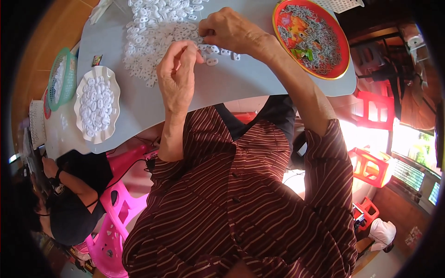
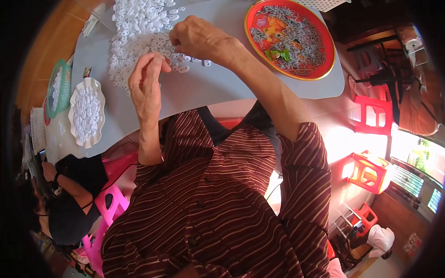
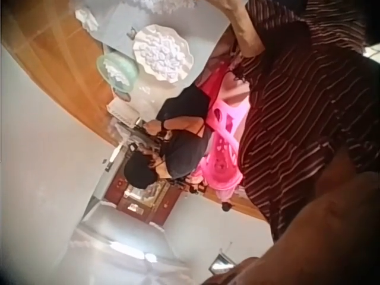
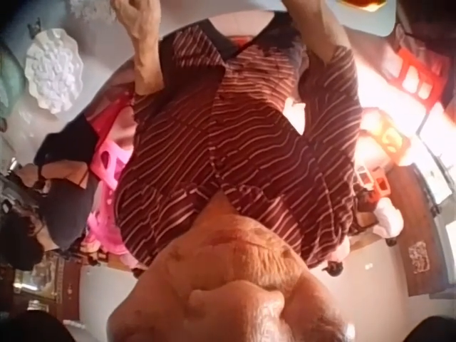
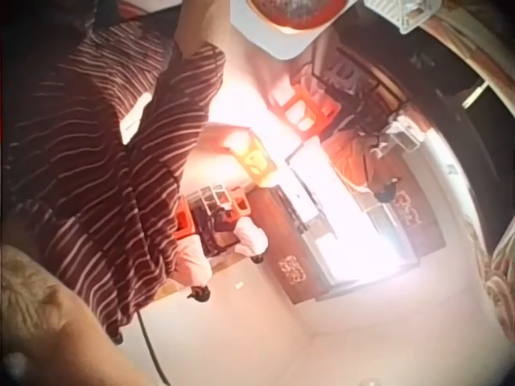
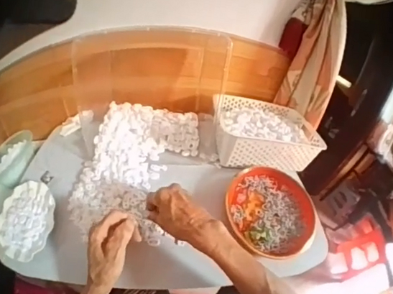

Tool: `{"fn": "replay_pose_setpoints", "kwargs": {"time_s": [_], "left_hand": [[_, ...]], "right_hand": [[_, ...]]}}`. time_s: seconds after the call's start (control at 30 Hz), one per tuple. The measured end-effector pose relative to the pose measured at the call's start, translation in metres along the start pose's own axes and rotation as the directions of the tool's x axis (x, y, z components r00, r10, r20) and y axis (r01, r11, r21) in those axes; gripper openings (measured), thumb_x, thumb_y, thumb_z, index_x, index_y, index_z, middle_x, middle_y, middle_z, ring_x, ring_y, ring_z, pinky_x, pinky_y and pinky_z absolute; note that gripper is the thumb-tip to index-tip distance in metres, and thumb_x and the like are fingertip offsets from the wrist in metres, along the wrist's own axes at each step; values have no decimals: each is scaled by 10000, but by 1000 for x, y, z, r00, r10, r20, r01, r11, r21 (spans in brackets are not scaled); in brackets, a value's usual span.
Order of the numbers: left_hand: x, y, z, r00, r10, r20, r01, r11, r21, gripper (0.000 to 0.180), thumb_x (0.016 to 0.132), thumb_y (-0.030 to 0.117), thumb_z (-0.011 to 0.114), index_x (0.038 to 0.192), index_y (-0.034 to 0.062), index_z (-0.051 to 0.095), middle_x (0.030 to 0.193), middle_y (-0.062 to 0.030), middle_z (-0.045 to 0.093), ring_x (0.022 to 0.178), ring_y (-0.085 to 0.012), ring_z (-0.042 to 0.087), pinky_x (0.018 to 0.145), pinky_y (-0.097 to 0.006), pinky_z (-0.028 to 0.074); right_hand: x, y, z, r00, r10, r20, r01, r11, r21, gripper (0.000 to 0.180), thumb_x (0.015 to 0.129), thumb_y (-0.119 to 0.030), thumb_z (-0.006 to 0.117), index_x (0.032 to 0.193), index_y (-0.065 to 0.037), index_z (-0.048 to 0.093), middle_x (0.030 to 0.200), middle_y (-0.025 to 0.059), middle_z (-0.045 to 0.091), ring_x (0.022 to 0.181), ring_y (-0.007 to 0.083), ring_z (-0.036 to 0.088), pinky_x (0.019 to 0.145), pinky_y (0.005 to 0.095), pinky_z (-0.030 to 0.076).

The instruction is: Assembling small plastic components by manually inserting small brown pieces into white plastic rings.

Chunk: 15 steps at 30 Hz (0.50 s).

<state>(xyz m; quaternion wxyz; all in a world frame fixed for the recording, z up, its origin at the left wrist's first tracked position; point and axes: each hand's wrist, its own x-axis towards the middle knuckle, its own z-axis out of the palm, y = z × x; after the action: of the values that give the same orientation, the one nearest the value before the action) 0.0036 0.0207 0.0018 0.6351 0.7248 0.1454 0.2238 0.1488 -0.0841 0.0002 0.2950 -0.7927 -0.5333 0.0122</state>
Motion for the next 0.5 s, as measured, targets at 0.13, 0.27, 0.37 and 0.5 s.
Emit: {"fn": "replay_pose_setpoints", "kwargs": {"time_s": [0.13,0.27,0.37,0.5], "left_hand": [[2,-5,0,998,61,4,-61,998,-15,198,882,178,549,900,-12,601,712,-21,557,722,-98,513,717,-228,392],[1,-3,2,998,64,3,-65,998,8,199,885,178,541,894,-12,599,711,-21,551,720,-99,508,714,-229,391],[1,-1,3,998,64,1,-64,998,23,199,886,176,537,886,-15,593,709,-20,547,719,-100,505,718,-230,391],[0,-2,1,997,81,7,-81,997,8,198,887,173,533,880,-16,592,708,-20,544,722,-101,503,719,-230,388]], "right_hand": [[8,-4,0,996,48,69,-43,996,-80,116,714,-89,653,791,-5,628,703,140,631,671,269,625,636,345,490],[10,-8,-6,982,108,152,-106,994,-24,117,684,-94,666,761,-7,649,745,147,648,764,284,640,699,370,503],[9,-10,-5,985,108,138,-107,994,-10,103,671,-80,663,734,-3,636,720,132,641,737,268,639,679,360,502],[9,-9,-5,988,65,140,-70,997,29,90,661,-69,658,723,-12,627,693,113,631,697,250,629,649,348,498]]}}
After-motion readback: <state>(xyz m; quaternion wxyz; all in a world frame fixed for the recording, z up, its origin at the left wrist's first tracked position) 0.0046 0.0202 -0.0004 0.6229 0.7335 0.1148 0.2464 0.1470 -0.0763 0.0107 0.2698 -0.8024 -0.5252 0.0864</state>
